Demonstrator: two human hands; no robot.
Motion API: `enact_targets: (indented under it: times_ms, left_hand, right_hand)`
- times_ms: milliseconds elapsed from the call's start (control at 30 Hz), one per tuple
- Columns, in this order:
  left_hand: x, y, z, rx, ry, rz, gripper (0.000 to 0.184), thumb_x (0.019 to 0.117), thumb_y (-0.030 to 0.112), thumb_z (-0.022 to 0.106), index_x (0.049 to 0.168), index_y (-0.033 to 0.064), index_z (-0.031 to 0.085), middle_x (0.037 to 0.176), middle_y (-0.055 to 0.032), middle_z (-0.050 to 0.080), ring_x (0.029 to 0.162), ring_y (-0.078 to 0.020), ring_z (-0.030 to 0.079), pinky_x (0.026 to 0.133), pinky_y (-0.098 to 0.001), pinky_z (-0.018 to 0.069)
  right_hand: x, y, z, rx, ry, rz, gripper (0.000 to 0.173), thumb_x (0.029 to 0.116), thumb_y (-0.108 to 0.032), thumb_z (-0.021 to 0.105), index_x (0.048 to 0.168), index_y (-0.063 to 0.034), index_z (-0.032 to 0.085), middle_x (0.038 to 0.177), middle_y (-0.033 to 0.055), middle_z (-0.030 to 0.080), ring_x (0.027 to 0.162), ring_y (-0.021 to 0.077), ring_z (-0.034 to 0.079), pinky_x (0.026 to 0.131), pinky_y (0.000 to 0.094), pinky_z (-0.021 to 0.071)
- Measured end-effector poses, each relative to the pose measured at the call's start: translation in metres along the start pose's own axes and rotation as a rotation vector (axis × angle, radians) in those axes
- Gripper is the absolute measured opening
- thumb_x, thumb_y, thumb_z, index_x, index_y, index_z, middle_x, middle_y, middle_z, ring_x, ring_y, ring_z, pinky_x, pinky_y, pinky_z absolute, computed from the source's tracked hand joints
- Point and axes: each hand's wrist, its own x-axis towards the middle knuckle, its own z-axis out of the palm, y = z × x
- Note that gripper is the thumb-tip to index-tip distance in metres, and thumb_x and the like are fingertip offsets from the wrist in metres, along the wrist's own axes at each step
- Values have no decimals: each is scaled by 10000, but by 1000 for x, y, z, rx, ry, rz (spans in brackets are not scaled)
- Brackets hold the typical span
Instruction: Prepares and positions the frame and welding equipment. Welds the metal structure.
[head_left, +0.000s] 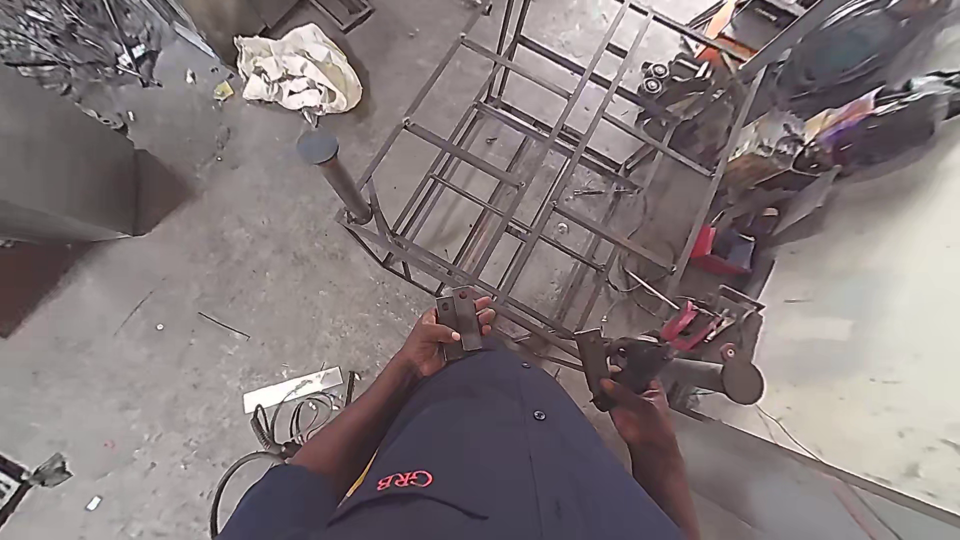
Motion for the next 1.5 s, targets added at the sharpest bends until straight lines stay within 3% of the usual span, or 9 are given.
enact_targets:
  times_ms: [467, 600, 733, 867, 1000, 1233, 1333, 1400, 1500]
  left_hand:
    - [-4, 10, -11, -98, 17, 36, 642, 788, 105, 755, 1386, 21, 536, 1364, -285, 594, 1222, -417, 623, 1046, -551, 506]
    - [7, 60, -11, 81, 412, 96, 351, 932, 153, 514, 1250, 11, 559, 972, -173, 714, 796, -257, 721, 735, -386, 620]
    - [36, 148, -21, 657, 819, 234, 239, 950, 143, 661, 1166, 144, 560, 700, 11, 524, 479, -77, 470, 443, -235, 447]
    - [77, 264, -38, 1370, 993, 306, 673, 896, 148, 635, 1482, 27, 326, 1215, -194, 579, 880, -252, 610, 702, -442, 541]
    - [129, 350, -57, 1932, 1032, 159, 630, 893, 134, 669, 1434, -59, 411, 1473, -337, 429, 1349, -475, 480, 1076, -655, 435]
    - [152, 384, -87, 2293, 692, 9, 397, 959, 326, 660, 1194, 7, 663, 1181, -308, 657, 1145, -516, 607, 972, -769, 420]
    - [149, 402, -140, 2198, 61, 449, 462, 1022, 252, 549, 1205, -173, 560, 995, -396, 633, 833, -428, 687, 666, -529, 585]
    - [149, 365, -75, 1989, 664, 55, 452, 1049, 171, 548, 1389, -121, 492, 1308, -388, 559, 1177, -462, 595, 1027, -590, 459]
    - [162, 411, -131, 2024, 782, -93, 520, 1039, 335, 533, 1392, -46, 536, 1283, -250, 628, 1120, -290, 647, 997, -468, 525]
  right_hand:
    - [-5, 0, 5, -62, 26, 8, 653, 624, -11, 866, 1195, -101, 562, 924, 39, 730, 762, 156, 719, 678, 361, 635]
    - [-9, -2, 9, -81, 49, -11, 648, 604, -25, 855, 1176, -127, 570, 907, 7, 728, 742, 134, 712, 653, 335, 629]
    - [-20, -5, 2, -65, 48, -60, 639, 591, -36, 897, 1155, -148, 617, 918, 5, 746, 749, 125, 719, 662, 322, 630]
    - [-36, -9, -10, -34, 40, -82, 598, 644, 10, 879, 1154, -200, 648, 965, -16, 759, 819, 121, 728, 737, 336, 634]
    - [-53, -13, -20, -67, 57, -148, 543, 719, -23, 869, 1170, -238, 656, 1018, -37, 760, 885, 108, 728, 800, 332, 626]
    - [-83, -14, -44, -80, 251, -344, 643, 664, -242, 947, 1233, -278, 650, 1084, -78, 723, 917, 79, 697, 784, 303, 621]
    - [-98, -14, -62, 37, 396, -452, 718, 657, -207, 944, 1266, -198, 563, 1105, -38, 704, 970, 129, 691, 828, 372, 617]
    - [-107, -13, -73, 95, 457, -511, 675, 675, -196, 932, 1244, -189, 570, 1077, -30, 709, 956, 139, 694, 827, 389, 615]
    - [-116, -12, -91, 170, 497, -562, 562, 736, -127, 864, 1227, -168, 594, 1048, 24, 718, 910, 185, 707, 795, 434, 619]
